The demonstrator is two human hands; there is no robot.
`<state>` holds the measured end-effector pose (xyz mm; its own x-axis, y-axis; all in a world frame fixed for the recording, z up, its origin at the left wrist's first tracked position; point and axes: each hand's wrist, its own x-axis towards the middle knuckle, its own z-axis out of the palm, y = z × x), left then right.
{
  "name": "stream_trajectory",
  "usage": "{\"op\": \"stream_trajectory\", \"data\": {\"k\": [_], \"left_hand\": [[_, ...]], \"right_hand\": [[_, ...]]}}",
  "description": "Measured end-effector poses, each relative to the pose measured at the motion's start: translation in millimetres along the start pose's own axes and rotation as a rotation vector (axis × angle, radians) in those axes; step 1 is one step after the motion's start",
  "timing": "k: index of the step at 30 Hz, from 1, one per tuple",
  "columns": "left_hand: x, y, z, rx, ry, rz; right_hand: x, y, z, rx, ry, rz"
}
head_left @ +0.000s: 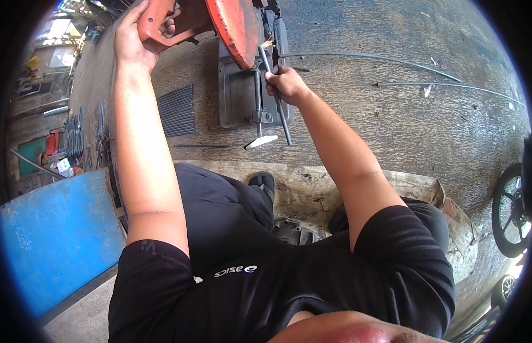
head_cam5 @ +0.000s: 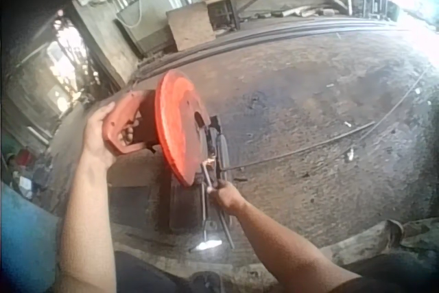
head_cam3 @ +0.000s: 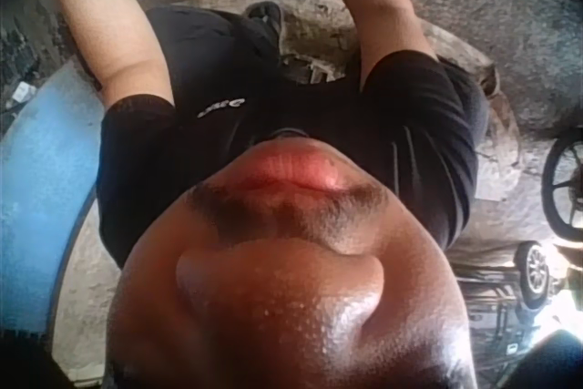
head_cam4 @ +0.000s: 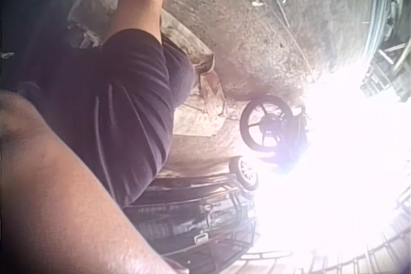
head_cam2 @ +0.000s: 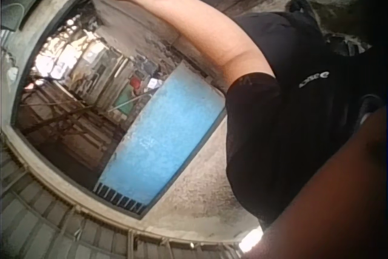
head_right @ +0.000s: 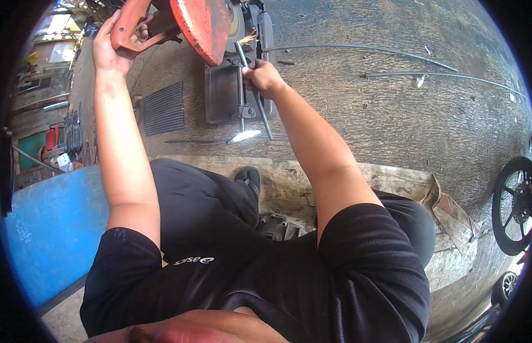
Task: The person is using a metal chop saw to cut a thin metal rod to size.
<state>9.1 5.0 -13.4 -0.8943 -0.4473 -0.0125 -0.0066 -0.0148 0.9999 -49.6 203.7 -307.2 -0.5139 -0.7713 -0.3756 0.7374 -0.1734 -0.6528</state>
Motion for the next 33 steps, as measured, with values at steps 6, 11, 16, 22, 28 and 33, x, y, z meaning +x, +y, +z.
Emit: {"op": "stream_trajectory", "data": {"k": [6, 11, 16, 22, 28, 33], "left_hand": [[1, -1, 0, 0.014, 0.055, -0.018], [-1, 0, 2, 0.024, 0.051, -0.015], [0, 1, 1, -0.002, 0.033, -0.024], [1, -1, -1, -0.008, 0.028, -0.018], [1, 1, -4, -0.019, 0.031, -0.035], [-11, -1, 23, 0.131, 0.151, 0.028]], "right_hand": [[6, -1, 1, -0.581, 0.329, -0.233], [7, 7, 5, -0.546, 0.387, -0.235], [8, 9, 1, -0.685, 0.480, -0.311], [16, -1, -14, -0.438, 0.381, -0.302], [10, -46, -33, -1.072, 0.381, -0.348], [0, -87, -23, -1.532, 0.506, -0.301]]}}
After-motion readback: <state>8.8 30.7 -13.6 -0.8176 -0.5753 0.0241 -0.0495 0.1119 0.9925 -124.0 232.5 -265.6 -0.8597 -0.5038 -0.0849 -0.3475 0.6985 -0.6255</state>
